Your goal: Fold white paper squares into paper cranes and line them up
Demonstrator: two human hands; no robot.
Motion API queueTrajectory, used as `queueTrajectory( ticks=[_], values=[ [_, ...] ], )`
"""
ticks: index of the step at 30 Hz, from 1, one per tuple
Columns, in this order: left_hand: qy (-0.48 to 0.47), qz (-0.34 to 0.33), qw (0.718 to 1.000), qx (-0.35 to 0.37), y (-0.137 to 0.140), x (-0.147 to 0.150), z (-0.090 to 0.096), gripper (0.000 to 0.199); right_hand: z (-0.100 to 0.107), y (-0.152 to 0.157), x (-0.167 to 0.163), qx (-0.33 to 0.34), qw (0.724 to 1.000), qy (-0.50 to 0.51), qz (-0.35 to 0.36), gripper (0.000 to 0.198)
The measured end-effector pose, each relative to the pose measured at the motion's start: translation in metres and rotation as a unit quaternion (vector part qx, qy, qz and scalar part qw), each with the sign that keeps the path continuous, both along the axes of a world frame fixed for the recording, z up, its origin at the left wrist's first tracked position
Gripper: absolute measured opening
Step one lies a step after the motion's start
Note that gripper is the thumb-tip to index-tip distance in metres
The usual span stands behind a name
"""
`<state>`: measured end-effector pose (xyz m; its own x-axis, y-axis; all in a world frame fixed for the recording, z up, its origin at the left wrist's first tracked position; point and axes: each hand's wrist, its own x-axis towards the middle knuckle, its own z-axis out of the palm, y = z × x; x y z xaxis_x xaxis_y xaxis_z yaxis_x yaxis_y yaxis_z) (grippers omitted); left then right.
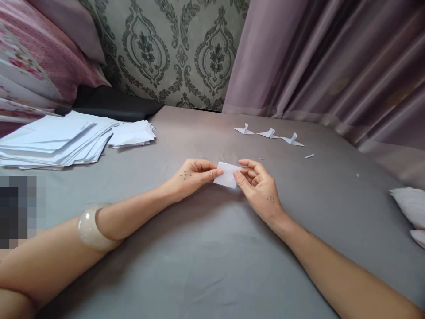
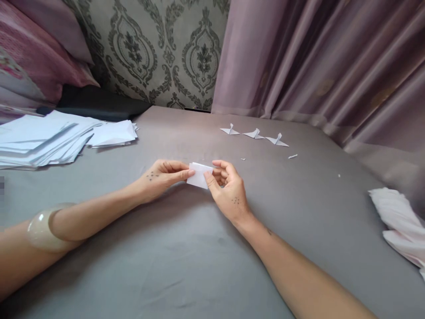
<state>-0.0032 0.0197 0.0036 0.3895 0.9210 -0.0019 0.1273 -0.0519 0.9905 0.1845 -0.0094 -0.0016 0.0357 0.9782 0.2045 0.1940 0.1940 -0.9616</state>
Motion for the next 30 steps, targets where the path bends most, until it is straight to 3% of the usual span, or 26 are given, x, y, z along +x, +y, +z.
queueTrajectory(
  ticks=[2, 5, 9, 12, 14, 17, 20, 24, 27, 30],
  values=[
    [-0.041, -0.003, 0.999, -0.006, 0.000, 0.002, 0.000, 0.027, 0.001, -0.001, 0.000, -0.005, 1.000, 0.002, 0.006, 0.038],
    [-0.113, 0.013, 0.993, -0.038, 0.001, 0.003, -0.002, 0.040, 0.000, 0.000, -0.001, -0.005, 1.000, 0.009, 0.010, 0.036],
    [-0.116, 0.016, 0.987, -0.110, 0.003, 0.002, -0.005, 0.044, -0.004, 0.002, 0.000, 0.013, 1.000, 0.013, 0.005, 0.029],
    [-0.119, 0.017, 0.986, -0.112, 0.004, 0.002, -0.004, 0.042, -0.006, 0.002, 0.002, 0.041, 0.999, -0.026, 0.017, 0.027],
    [-0.106, 0.030, 0.990, -0.091, 0.004, 0.001, -0.003, 0.040, -0.007, 0.001, 0.003, 0.088, 0.990, -0.111, 0.020, 0.035],
    [-0.077, 0.028, 0.995, -0.057, 0.004, 0.000, -0.004, 0.041, -0.008, -0.002, 0.006, 0.191, 0.948, -0.254, -0.002, 0.048],
    [-0.049, 0.009, 0.998, -0.033, 0.004, -0.002, -0.008, 0.043, -0.008, -0.005, 0.007, 0.258, 0.899, -0.352, -0.010, 0.039],
    [0.026, -0.025, 0.999, 0.016, 0.004, -0.003, -0.013, 0.032, -0.009, -0.007, 0.008, 0.246, 0.864, -0.438, 0.034, 0.022],
    [0.150, -0.011, 0.980, 0.129, 0.001, -0.004, -0.012, 0.018, -0.010, -0.007, 0.008, 0.220, 0.864, -0.449, 0.054, 0.018],
    [0.246, -0.022, 0.947, 0.206, -0.005, -0.005, -0.006, 0.019, -0.011, -0.007, 0.009, 0.200, 0.873, -0.440, 0.068, 0.016]
  ],
)
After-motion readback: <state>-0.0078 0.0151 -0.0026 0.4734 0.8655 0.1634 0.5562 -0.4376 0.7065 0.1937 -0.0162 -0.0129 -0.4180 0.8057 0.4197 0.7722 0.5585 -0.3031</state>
